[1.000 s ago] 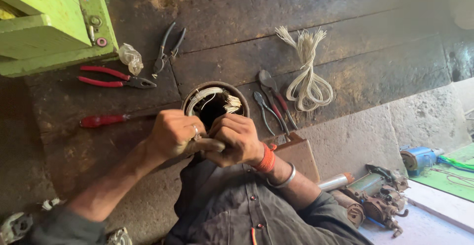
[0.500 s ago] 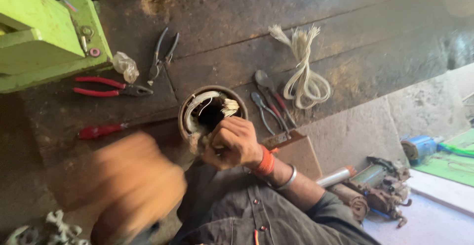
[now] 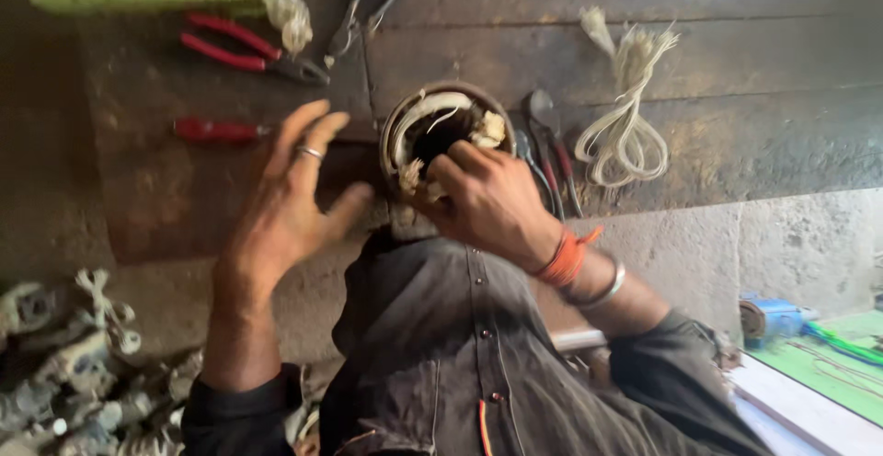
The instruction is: The person uses pliers to cut a bundle of white cables held in a cylindrical container. They repeatedly pull out sections of the cable, cut them, and place the cut pieces into the container. The task continues throughout the clip.
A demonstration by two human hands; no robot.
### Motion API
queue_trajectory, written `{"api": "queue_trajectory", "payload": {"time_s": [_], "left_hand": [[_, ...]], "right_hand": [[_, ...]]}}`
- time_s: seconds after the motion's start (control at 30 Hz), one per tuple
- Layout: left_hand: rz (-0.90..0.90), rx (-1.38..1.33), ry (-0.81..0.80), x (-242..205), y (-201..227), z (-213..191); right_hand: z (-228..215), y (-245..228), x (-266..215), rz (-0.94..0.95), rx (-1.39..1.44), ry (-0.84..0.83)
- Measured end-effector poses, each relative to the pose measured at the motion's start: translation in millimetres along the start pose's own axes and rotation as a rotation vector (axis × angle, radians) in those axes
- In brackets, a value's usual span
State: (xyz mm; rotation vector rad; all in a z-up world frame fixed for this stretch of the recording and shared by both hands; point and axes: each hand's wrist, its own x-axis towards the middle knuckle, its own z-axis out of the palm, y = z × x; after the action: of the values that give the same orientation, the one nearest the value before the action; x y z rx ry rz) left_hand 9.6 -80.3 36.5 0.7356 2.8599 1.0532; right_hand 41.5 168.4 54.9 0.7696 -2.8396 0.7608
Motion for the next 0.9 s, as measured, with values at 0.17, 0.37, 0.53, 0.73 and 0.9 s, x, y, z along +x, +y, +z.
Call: {"api": "queue_trajectory", "payload": {"time_s": [0.17,0.37,0.53,0.73,0.9], "left_hand": [[0.254,-0.267,0.075,-6.8,18.8,62.0],[0.141,-0.397,0.499,8.7,32.4,131.7],[0.269,-0.434,0.632,16.7,23.8,127.7],[0.261,-0.482,0.631,19.3,18.4,125.1],[0.239,-0.545,0.588,14.6,19.1,121.0]], "right_hand": [[-11.5,6.3,27.0,-0.145,-0.206,-0.225],[-25.2,22.6,50.0,-0.163,-0.123,-0.627],[-30.6,38.6,56.3,-0.257,0.005,-0.673],[-31.7,60.5,56.2,-0.448,0.135,-0.571],[-36.2,56.4,60.4,-0.592,0.139,-0.565]]}}
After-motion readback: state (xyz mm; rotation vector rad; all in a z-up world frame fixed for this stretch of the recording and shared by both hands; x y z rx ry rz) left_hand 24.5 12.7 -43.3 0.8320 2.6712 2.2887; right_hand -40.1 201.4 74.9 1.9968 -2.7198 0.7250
